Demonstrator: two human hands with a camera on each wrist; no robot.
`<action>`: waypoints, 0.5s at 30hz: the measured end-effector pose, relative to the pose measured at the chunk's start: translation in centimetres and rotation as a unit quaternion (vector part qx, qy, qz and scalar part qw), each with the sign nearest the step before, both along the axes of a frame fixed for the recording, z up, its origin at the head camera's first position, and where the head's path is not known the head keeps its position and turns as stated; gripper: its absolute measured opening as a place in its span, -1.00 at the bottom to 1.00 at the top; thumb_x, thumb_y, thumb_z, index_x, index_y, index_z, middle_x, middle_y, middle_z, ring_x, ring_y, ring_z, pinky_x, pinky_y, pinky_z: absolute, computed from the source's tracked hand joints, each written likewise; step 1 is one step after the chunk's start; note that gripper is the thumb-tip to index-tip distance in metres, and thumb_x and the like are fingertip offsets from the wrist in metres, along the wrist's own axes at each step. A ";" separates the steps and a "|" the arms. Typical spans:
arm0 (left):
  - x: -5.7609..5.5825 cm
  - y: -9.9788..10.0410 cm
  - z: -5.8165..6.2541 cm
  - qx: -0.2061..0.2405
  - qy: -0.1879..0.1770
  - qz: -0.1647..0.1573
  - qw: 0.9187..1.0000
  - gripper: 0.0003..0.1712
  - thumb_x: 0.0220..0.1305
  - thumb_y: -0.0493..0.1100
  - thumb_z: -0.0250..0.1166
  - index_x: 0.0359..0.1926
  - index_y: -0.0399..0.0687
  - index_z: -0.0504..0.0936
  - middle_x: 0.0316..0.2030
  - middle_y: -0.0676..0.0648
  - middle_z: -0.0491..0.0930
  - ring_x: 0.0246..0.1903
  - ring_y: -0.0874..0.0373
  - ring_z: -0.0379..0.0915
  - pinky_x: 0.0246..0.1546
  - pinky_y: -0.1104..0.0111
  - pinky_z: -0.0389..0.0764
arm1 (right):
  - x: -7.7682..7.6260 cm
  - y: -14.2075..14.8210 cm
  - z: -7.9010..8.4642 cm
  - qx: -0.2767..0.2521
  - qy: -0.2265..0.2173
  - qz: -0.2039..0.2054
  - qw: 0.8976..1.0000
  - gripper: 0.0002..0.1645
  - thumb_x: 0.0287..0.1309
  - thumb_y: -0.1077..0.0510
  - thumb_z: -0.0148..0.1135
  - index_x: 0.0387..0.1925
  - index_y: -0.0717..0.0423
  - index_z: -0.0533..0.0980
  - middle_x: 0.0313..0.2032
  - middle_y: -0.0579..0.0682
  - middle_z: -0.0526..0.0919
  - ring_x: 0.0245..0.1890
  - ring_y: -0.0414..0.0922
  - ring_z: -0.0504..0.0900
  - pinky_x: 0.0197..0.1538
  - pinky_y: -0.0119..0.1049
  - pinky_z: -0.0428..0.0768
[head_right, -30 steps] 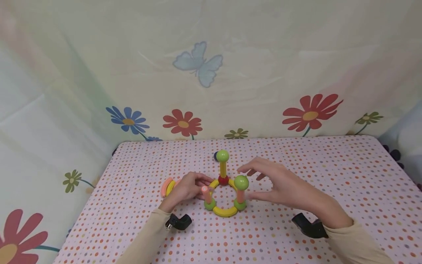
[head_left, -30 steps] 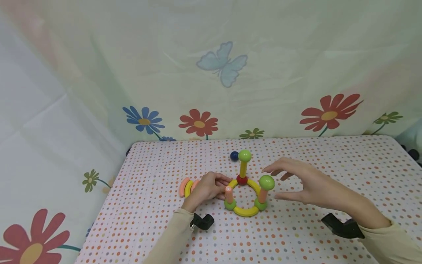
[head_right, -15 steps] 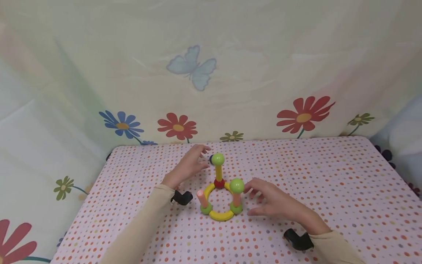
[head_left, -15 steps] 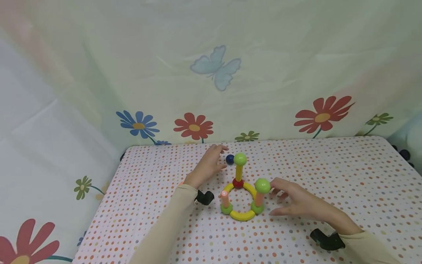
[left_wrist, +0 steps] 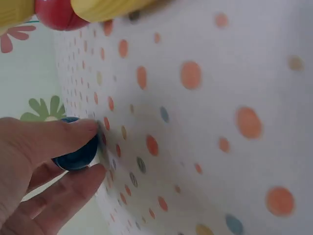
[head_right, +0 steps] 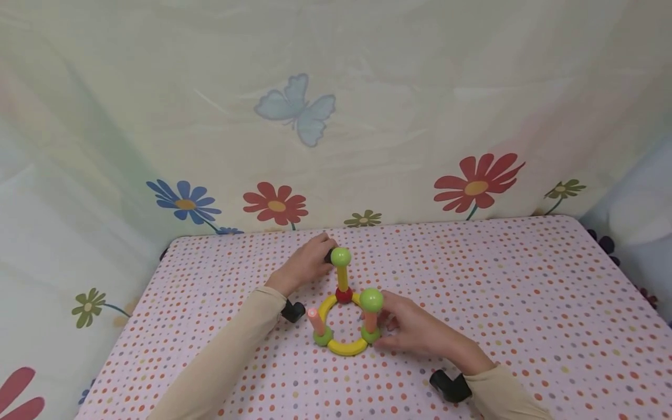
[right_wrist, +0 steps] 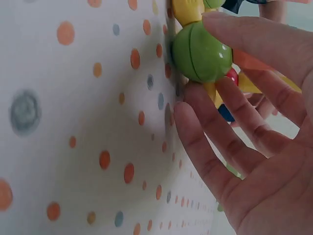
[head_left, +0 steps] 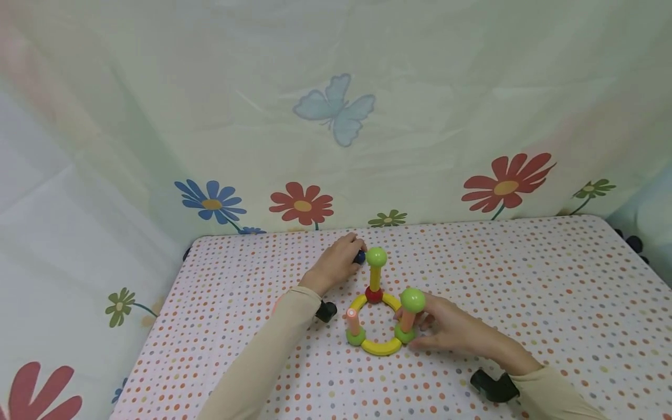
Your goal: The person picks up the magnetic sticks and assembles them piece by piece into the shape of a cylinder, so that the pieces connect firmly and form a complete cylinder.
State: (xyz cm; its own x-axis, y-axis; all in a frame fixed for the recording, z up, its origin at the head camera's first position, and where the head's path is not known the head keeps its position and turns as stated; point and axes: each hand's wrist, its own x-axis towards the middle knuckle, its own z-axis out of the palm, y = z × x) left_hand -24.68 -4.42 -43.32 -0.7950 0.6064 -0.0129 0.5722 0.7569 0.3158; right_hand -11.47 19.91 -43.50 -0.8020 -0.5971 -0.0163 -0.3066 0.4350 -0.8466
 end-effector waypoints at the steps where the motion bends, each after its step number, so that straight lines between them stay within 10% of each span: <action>1: 0.1 -0.2 0.1 0.007 -0.007 0.006 1.000 -0.63 0.45 -0.26 0.36 0.22 -0.15 0.60 0.11 -0.14 0.54 0.13 0.05 0.52 0.22 0.26 0.57 | 0.0 -0.1 0.0 0.000 -0.005 0.001 1.000 -0.61 0.07 0.20 0.62 -0.10 0.02 0.60 0.02 0.02 0.70 -0.05 -0.21 0.67 -0.04 -0.24 0.71; 9: 2.5 -4.3 2.8 0.137 -0.101 0.065 0.983 -0.63 0.40 -0.25 0.40 0.17 -0.21 0.59 0.05 -0.18 0.58 0.02 -0.01 0.57 0.08 0.22 0.66 | -0.1 -0.4 -0.2 0.015 -0.014 0.010 1.000 -0.63 0.12 0.19 0.60 -0.09 0.02 0.59 0.01 -0.04 0.69 -0.08 -0.20 0.64 -0.06 -0.24 0.68; 15: 6.5 -7.2 7.6 0.142 -0.130 0.020 0.981 -0.63 0.28 -0.26 0.52 0.08 -0.19 0.69 -0.04 -0.08 0.68 -0.10 0.09 0.64 -0.11 0.38 0.69 | -0.1 -0.3 -0.4 0.012 -0.012 0.015 1.000 -0.63 0.13 0.19 0.59 -0.08 0.05 0.59 -0.01 -0.04 0.68 -0.11 -0.21 0.64 -0.07 -0.24 0.68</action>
